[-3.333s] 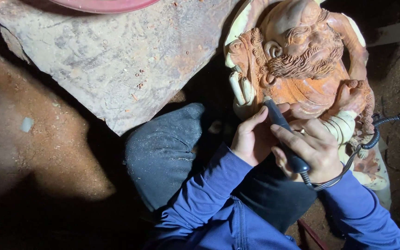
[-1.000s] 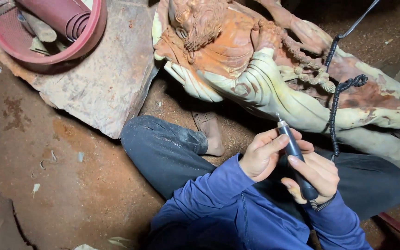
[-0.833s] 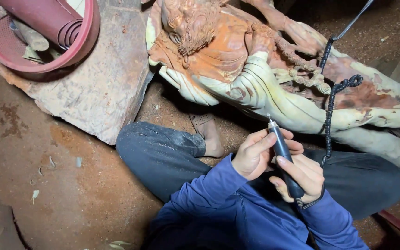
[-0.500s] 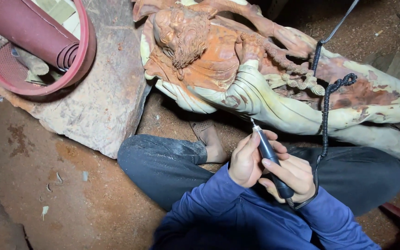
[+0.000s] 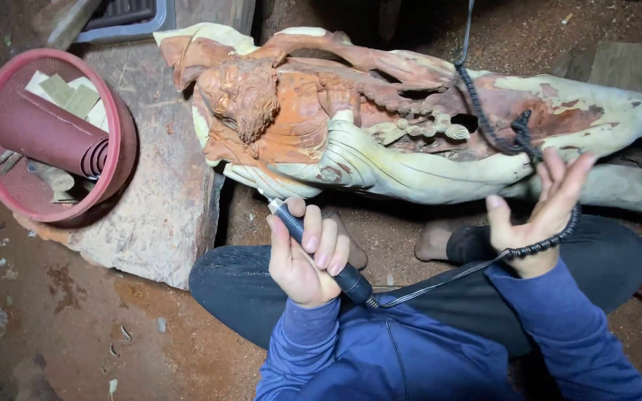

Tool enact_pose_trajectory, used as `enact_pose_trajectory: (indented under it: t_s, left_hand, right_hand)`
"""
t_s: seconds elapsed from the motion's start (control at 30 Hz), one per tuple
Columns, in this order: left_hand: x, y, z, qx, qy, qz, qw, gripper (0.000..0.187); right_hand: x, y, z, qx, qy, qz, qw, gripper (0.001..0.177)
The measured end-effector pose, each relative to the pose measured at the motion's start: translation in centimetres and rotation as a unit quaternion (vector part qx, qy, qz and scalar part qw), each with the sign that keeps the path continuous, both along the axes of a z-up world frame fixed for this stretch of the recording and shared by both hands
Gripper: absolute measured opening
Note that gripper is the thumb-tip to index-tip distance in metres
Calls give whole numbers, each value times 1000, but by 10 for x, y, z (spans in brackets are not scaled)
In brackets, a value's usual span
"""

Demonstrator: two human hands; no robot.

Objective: Carving intricate details into a wooden sculpture of a figure using a handheld rotary tool

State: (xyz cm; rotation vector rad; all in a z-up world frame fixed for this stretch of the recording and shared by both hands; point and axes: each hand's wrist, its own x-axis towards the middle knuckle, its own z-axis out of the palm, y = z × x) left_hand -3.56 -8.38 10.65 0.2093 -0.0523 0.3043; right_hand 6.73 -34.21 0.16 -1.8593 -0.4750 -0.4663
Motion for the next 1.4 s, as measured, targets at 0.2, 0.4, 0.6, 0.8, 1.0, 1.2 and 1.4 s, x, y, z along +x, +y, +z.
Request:
enact_pose_trajectory:
  t_s: [0.2,0.4,0.6,0.8,1.0,1.2,1.4]
  left_hand:
    - [-2,-11,5,-2,-8,-16,1000,38]
    - [9,-34,-6,39,32,-28,998,35]
    - [25,-46,8,29,11,-51,998,34]
    - [53,-52,22,103,21,27,994,33]
    - [91,-98,0,110,104,10,988,29]
    - [163,-185,-23,337,-7,-99,936,26]
    - [198,-257,-7,786,-50,-20,615,37]
  right_hand:
    - [41,-75,17,-278,-63,-51,957,91]
    - [91,-99,18,-306,-28,67,949,108]
    - [124,-123,-31,-530,-147,-90,830,53]
    - [153,-148,-76,-297,28,142,944,40]
    - [109,-148,-31,-145,132,5,981,26]
    - [71,-120,64,31,326,224,918,50]
    - [81,-155,32,148,262,89,949,30]
